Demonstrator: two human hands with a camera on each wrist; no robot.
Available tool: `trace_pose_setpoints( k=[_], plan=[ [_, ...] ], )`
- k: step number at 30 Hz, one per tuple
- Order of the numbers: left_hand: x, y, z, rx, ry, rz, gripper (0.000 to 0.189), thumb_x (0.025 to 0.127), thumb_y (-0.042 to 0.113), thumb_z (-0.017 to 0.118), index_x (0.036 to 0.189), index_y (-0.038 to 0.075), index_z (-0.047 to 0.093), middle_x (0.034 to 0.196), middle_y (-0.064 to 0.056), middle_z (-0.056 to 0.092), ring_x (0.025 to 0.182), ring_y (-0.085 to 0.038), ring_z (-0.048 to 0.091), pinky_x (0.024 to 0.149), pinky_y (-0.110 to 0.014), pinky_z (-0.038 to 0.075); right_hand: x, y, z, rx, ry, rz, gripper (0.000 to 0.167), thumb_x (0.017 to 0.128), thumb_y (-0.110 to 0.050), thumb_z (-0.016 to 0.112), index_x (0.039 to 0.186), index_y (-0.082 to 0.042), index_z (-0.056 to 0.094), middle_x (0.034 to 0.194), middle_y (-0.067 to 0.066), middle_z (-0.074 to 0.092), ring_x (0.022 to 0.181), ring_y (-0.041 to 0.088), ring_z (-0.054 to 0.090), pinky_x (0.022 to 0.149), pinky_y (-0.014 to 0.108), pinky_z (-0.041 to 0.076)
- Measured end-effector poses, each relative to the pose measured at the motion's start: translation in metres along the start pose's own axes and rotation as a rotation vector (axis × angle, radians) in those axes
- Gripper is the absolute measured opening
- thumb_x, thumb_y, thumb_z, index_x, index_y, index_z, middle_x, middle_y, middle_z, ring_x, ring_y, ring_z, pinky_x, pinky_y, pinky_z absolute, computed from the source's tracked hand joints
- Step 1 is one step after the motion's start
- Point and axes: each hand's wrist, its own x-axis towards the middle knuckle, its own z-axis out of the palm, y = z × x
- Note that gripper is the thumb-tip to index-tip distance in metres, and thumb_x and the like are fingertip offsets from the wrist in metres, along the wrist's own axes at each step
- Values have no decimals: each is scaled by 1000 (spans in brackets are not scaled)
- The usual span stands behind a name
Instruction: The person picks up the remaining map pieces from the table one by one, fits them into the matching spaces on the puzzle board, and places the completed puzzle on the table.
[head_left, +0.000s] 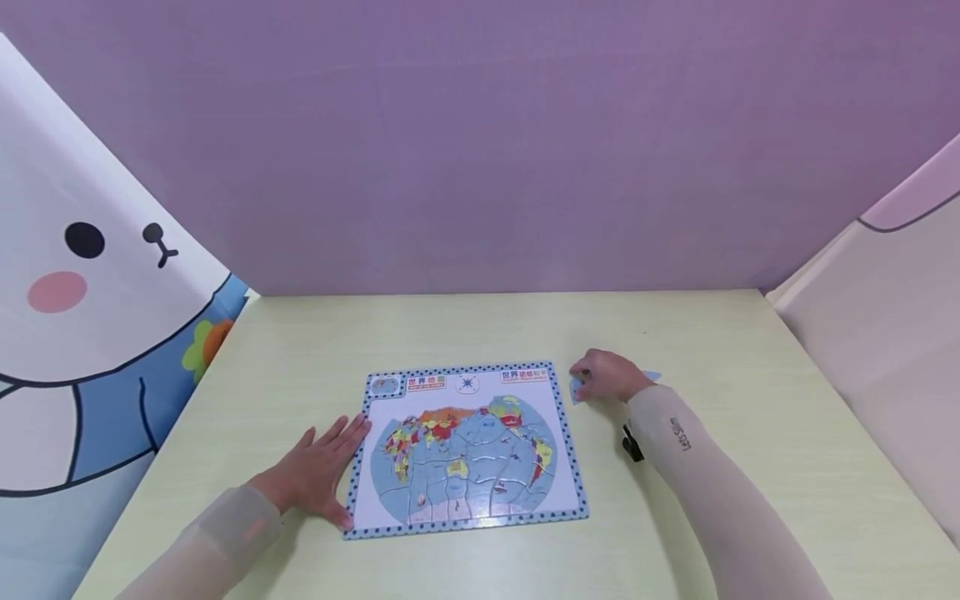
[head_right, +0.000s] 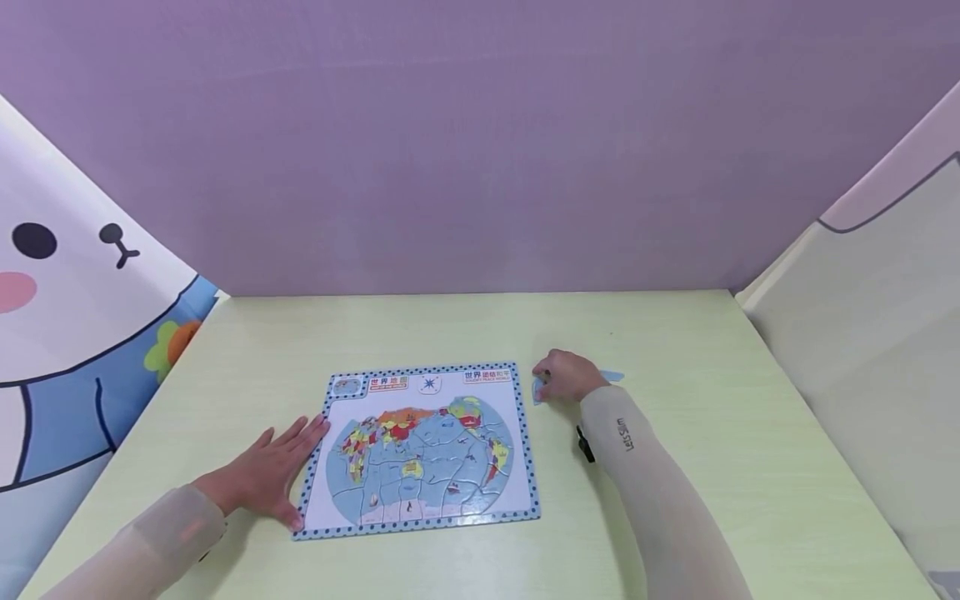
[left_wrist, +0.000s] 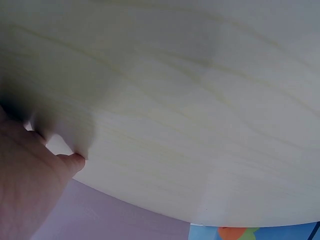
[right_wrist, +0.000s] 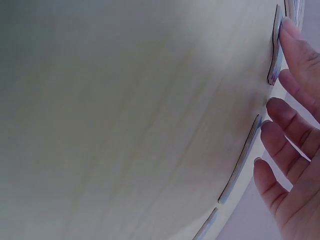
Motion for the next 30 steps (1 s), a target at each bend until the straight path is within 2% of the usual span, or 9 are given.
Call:
trace_pose_setpoints(
  k=[6, 13, 16, 25, 30],
  plan=[
    [-1, -1, 1, 10, 0, 2, 134, 53, 69, 79, 150, -1, 19, 157, -19, 18, 143, -43, 10, 105, -71, 9, 2, -1, 1, -39, 5, -7, 37, 81, -17, 77, 114, -4, 68, 104, 6, 61, 99, 24, 57, 93, 44, 46],
    [1, -2, 2, 29, -4, 10, 133, 54, 70, 78, 150, -2, 19, 157, -19, 18, 143, -43, 10, 105, -71, 10, 3, -1, -3, -173, 15, 44, 44, 80, -29, 79, 113, -2, 67, 105, 9, 66, 101, 29, 60, 89, 49, 46],
    [2, -3, 3, 27, -5, 9, 133, 54, 70, 78, 150, -2, 19, 157, -19, 18, 143, -43, 10, 105, -71, 9, 3, -3, -4, -197, 1, 59, 40, 80, -30, 79, 108, -3, 68, 101, 7, 67, 99, 28, 61, 88, 48, 47],
    [1, -1, 0, 15, -21, 0, 133, 54, 70, 77, 151, 0, 18, 157, -18, 17, 143, -42, 8, 106, -70, 8, 3, -9, -3, -95, -23, 88, 26, 80, -17, 79, 102, -8, 67, 92, 2, 63, 87, 22, 55, 82, 41, 45],
    [-1, 1, -1, 9, -28, -2, 133, 55, 69, 78, 150, -1, 18, 157, -19, 17, 143, -43, 9, 106, -71, 8, 3, -12, 0, -18, -3, 42, 27, 77, -7, 78, 102, -5, 67, 94, 5, 65, 90, 23, 57, 86, 42, 47]
  ],
)
